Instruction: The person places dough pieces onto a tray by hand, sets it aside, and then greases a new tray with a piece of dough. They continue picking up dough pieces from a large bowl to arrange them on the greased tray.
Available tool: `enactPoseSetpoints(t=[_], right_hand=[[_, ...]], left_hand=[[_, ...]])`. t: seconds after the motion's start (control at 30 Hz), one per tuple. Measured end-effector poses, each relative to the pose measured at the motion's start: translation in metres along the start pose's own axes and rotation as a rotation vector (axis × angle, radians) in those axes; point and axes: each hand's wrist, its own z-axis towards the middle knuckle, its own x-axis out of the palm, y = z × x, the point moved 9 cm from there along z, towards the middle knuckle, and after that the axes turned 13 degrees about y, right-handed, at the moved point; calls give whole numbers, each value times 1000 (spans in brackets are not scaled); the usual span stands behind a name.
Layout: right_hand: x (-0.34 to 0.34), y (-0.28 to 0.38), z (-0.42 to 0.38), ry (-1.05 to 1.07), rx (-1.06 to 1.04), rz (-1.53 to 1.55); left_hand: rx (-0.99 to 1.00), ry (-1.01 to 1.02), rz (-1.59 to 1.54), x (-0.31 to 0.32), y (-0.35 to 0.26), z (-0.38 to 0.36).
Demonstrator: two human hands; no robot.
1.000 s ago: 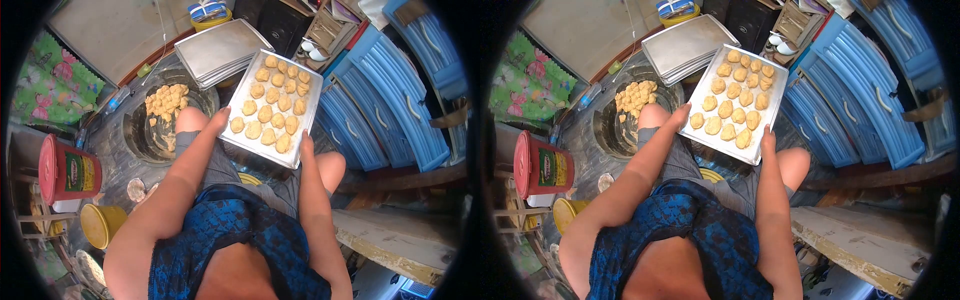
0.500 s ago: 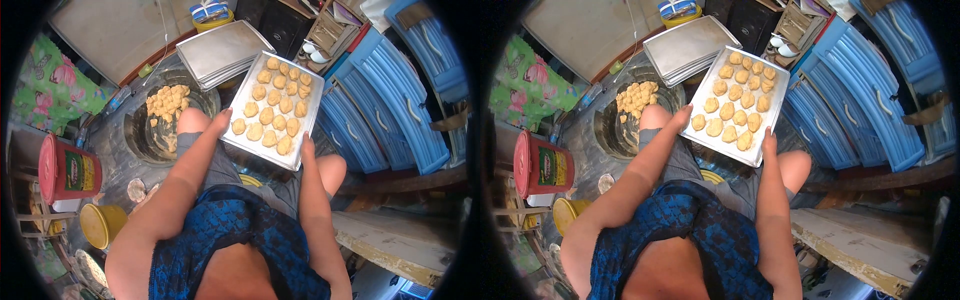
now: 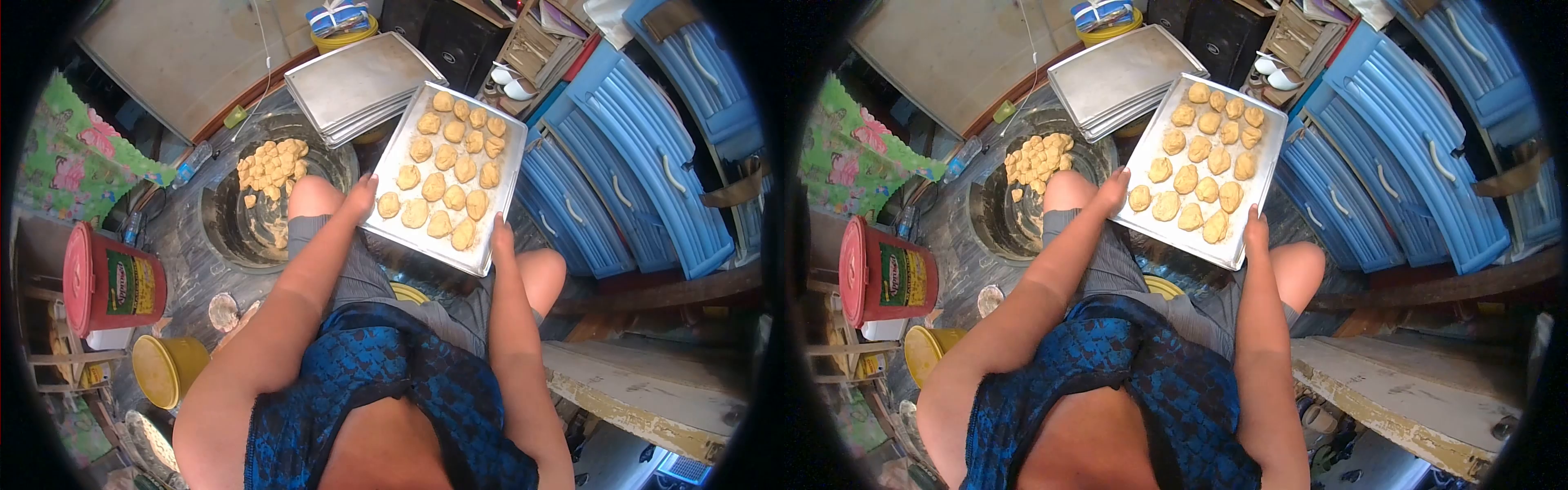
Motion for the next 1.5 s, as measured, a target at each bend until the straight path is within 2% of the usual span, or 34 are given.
enactPoseSetpoints(t=[0.07,0.1,0.17,0.2,0.33,0.43,0.47,0.53,0.67,0.93,1.27,1.37,1.43,1.5], right_hand=[[0,-3,2,4,15,5],[1,-5,2,9,33,11],[2,-4,1,7,28,-2],[1,0,-2,1,24,-14],[1,6,-9,20,36,-23],[1,10,-12,18,26,-29],[1,11,-13,27,26,-28],[1,11,-14,35,27,-27],[1,7,-8,40,18,-47],[1,4,-5,37,13,-40],[0,7,-8,33,20,-61],[0,5,-6,37,17,-54],[1,-1,-1,39,23,-57],[1,-6,5,35,-1,-46]], left_hand=[[52,-291,772,12,-70,-47],[52,-293,772,18,-78,-54],[125,-308,1168,39,-100,-64],[198,-312,1202,44,-103,-65],[273,-271,1297,55,-106,-64],[217,-282,1422,62,-109,-66],[217,-282,1422,62,-108,-65],[426,-240,1318,71,-114,-70],[397,-211,1199,68,-116,-70],[419,-250,1401,73,-112,-69],[438,-255,1367,73,-113,-69],[505,-301,1301,72,-121,-75],[381,-214,1178,68,-118,-71],[431,-234,1178,67,-120,-72]])
